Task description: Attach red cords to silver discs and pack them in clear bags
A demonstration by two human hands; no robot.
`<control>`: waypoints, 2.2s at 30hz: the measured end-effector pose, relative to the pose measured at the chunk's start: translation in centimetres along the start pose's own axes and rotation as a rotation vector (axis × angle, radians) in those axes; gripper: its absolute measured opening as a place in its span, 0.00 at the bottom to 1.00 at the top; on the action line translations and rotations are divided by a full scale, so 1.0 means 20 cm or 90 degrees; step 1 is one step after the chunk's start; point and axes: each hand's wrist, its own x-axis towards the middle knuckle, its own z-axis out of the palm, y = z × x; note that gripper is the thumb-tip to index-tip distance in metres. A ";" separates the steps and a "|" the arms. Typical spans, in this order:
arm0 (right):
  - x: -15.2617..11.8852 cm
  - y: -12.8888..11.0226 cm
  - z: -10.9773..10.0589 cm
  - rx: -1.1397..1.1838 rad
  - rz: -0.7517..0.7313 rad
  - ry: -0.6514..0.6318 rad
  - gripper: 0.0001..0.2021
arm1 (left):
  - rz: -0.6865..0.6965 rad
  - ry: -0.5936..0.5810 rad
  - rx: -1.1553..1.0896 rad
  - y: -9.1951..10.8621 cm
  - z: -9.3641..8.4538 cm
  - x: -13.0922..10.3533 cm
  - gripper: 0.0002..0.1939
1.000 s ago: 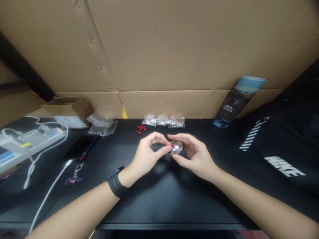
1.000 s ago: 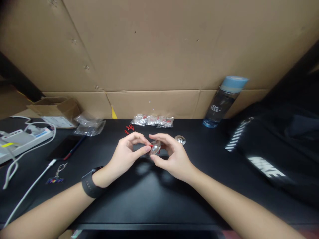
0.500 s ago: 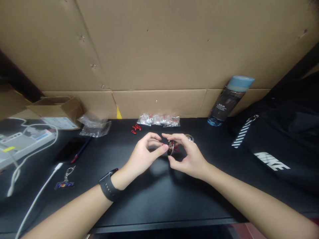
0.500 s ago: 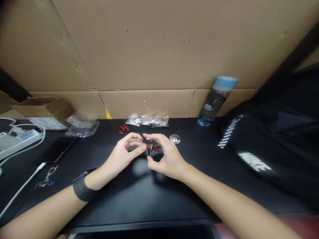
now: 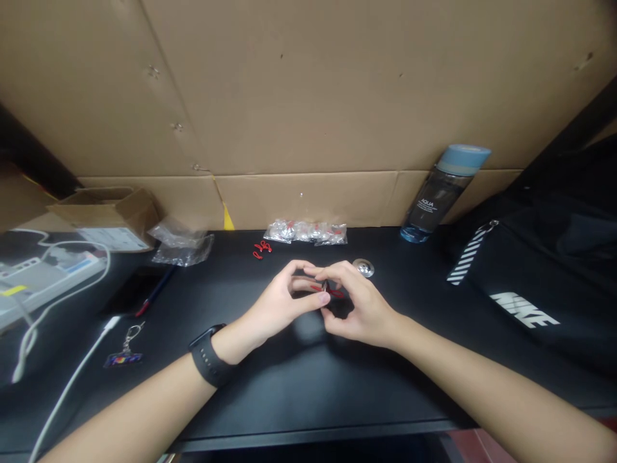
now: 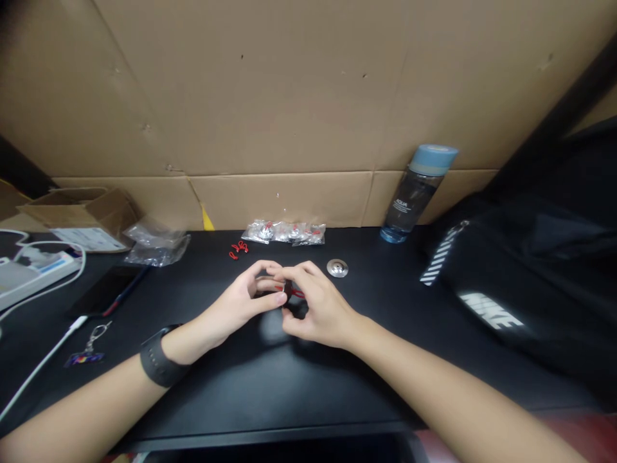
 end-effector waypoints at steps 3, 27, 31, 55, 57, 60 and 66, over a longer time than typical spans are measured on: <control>0.01 0.01 -0.01 -0.005 -0.025 0.005 0.27 | -0.011 -0.001 -0.039 0.00 -0.01 -0.01 0.25; -0.02 0.05 -0.07 -0.023 -0.026 0.016 0.24 | 0.171 0.218 0.907 0.11 -0.38 0.02 0.28; -0.02 0.06 -0.07 -0.026 -0.027 0.013 0.24 | -0.041 0.328 1.049 0.09 -0.55 0.02 0.35; 0.01 0.08 -0.14 -0.043 0.021 0.025 0.24 | 0.238 -0.063 0.988 0.07 -0.10 -0.20 0.33; 0.02 0.09 -0.14 -0.044 0.029 0.022 0.25 | 0.254 -0.171 0.948 0.05 -0.08 -0.19 0.36; 0.02 0.10 -0.14 -0.052 0.040 0.018 0.24 | 0.257 -0.218 0.931 0.04 -0.09 -0.16 0.36; 0.02 0.12 -0.15 -0.058 0.054 0.009 0.22 | 0.259 -0.177 0.895 0.04 -0.10 -0.12 0.38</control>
